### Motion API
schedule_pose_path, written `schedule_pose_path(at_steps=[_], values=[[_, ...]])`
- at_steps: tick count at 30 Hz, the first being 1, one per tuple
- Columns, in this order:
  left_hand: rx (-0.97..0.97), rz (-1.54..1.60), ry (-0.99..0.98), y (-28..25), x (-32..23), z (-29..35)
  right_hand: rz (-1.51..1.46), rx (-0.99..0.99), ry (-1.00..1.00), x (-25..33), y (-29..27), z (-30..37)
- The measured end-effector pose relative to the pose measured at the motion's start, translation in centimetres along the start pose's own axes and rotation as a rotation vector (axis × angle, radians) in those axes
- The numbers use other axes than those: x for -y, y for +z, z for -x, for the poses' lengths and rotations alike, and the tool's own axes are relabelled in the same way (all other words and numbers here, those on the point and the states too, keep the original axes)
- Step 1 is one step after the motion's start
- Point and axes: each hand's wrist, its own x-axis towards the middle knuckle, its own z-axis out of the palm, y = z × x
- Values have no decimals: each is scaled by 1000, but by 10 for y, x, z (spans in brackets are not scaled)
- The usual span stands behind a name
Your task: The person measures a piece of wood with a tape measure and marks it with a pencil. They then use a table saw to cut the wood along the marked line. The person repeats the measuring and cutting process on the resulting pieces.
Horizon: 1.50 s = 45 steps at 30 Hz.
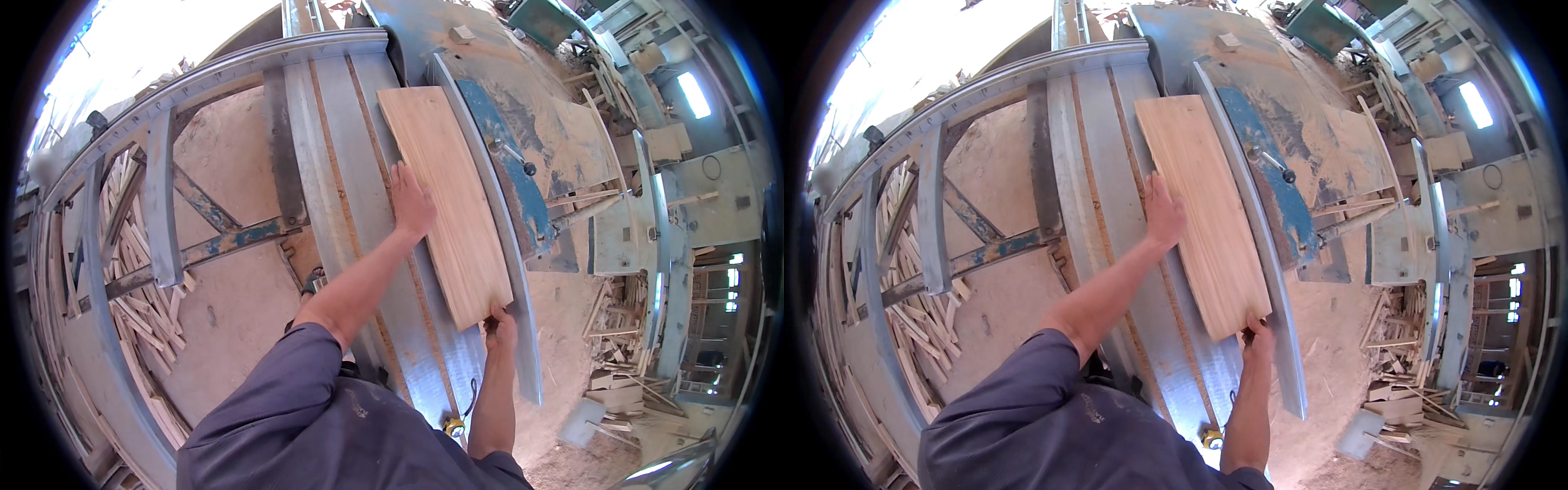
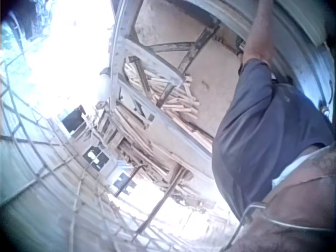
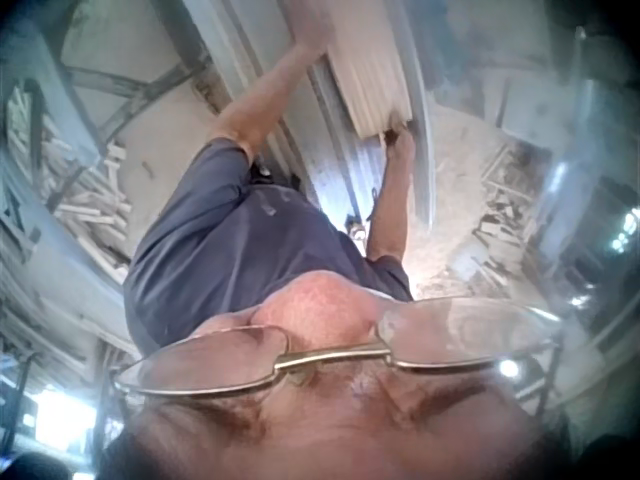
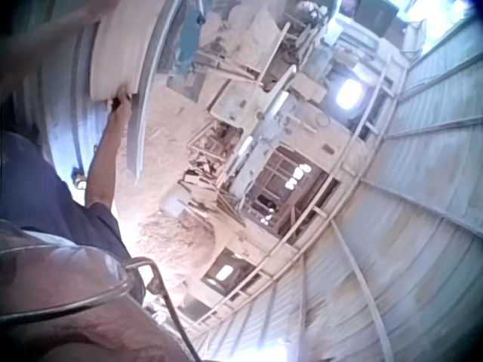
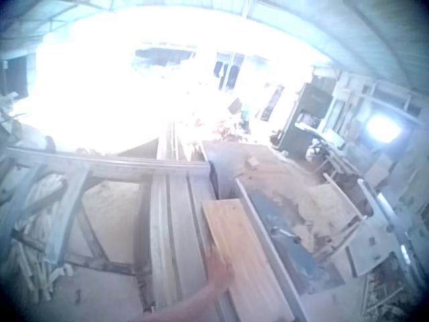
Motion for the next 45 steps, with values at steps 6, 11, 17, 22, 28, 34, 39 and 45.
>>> schedule_pose_path(at_steps=[6, 11, 17, 22, 28, 34, 39, 45], values=[[-16, 371, -122, -40, -28, 43, 294, -264, -633, -18, 20, 111], [107, 1084, -561, -153, -88, 73, 618, -253, -1353, -53, 63, 186], [-92, 770, -569, -220, -45, 109, 961, 39, -1222, -100, 40, 234], [-170, 276, -155, -272, -5, 90, 1277, -312, -760, -126, -57, 258], [-46, 255, -137, -265, 14, 23, 1216, -383, -253, -162, -99, 273], [-73, 38, 3, -239, 61, -68, 1147, -512, -284, -174, -94, 271], [-52, 124, 20, -240, 78, -117, 827, -571, -276, -113, -48, 255], [22, 305, -1, -228, 93, -107, 768, -230, -570, -10, 83, 179]])
